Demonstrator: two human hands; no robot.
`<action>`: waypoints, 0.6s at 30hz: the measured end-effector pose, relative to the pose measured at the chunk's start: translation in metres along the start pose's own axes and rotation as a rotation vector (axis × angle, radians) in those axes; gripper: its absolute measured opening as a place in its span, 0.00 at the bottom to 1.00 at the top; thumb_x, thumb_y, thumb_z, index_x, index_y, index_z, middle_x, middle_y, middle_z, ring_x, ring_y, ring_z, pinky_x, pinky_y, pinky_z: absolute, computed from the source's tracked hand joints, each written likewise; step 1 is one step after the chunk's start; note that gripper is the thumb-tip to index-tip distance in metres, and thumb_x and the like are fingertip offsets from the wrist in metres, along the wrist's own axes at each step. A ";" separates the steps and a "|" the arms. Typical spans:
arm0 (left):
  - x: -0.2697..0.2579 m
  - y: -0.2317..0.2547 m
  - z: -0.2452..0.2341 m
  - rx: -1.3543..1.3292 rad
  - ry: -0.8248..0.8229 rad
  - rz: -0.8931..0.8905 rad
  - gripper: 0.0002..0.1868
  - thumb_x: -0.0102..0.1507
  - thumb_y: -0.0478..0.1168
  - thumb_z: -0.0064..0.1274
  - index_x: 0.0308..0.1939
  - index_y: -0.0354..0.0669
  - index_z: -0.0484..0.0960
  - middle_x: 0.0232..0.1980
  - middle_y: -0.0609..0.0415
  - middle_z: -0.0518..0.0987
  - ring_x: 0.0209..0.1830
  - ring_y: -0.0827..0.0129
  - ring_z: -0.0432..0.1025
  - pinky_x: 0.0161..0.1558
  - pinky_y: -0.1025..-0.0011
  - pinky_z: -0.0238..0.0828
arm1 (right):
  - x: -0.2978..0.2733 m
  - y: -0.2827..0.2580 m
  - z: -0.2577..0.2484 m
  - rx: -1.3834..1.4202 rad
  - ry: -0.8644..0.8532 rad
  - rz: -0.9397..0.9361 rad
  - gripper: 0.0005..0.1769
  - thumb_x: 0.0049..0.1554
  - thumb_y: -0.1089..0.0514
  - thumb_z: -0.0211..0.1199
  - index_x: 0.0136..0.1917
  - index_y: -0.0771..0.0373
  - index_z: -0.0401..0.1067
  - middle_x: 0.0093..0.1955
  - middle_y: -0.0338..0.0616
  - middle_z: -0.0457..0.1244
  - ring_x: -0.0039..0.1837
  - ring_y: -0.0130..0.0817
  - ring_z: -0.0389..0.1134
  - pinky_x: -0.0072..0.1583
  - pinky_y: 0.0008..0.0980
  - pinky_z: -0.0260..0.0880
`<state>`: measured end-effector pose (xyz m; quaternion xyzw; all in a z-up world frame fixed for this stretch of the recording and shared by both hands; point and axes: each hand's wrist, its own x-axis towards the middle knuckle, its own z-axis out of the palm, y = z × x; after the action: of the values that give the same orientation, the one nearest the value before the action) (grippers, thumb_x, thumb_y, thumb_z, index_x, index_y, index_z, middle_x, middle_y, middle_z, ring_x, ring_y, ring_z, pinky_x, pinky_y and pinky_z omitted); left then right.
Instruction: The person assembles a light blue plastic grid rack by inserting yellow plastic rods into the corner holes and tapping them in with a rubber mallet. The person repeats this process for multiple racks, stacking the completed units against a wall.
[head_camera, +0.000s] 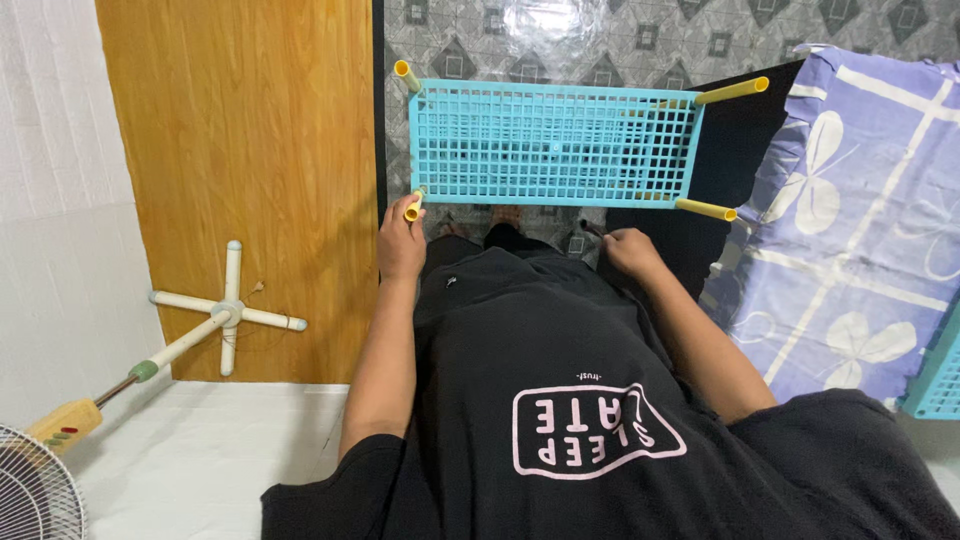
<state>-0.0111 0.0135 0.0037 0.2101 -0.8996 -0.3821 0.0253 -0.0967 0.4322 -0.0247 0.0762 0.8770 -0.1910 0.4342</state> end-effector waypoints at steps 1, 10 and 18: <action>0.002 -0.001 0.000 -0.014 -0.002 0.026 0.14 0.69 0.41 0.54 0.58 0.47 0.76 0.59 0.47 0.79 0.56 0.45 0.75 0.50 0.55 0.75 | -0.005 -0.011 -0.001 -0.010 0.011 -0.028 0.19 0.67 0.49 0.57 0.57 0.64 0.82 0.52 0.56 0.71 0.57 0.49 0.71 0.60 0.43 0.68; 0.019 -0.028 0.004 -0.002 -0.097 0.101 0.14 0.66 0.40 0.58 0.56 0.45 0.79 0.55 0.44 0.81 0.54 0.43 0.74 0.51 0.54 0.73 | -0.056 -0.097 0.016 0.599 -0.062 -0.416 0.19 0.70 0.49 0.51 0.48 0.64 0.75 0.39 0.39 0.64 0.42 0.30 0.63 0.47 0.36 0.64; 0.030 -0.030 -0.026 0.057 -0.260 0.240 0.13 0.68 0.41 0.58 0.56 0.45 0.80 0.55 0.44 0.81 0.54 0.45 0.75 0.52 0.55 0.73 | -0.080 -0.150 0.067 0.724 0.204 -0.496 0.13 0.65 0.53 0.54 0.51 0.63 0.75 0.47 0.46 0.71 0.52 0.36 0.72 0.54 0.35 0.70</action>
<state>-0.0226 -0.0344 -0.0027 0.0509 -0.9244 -0.3744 -0.0518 -0.0438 0.2707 0.0419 0.0292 0.7839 -0.5752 0.2319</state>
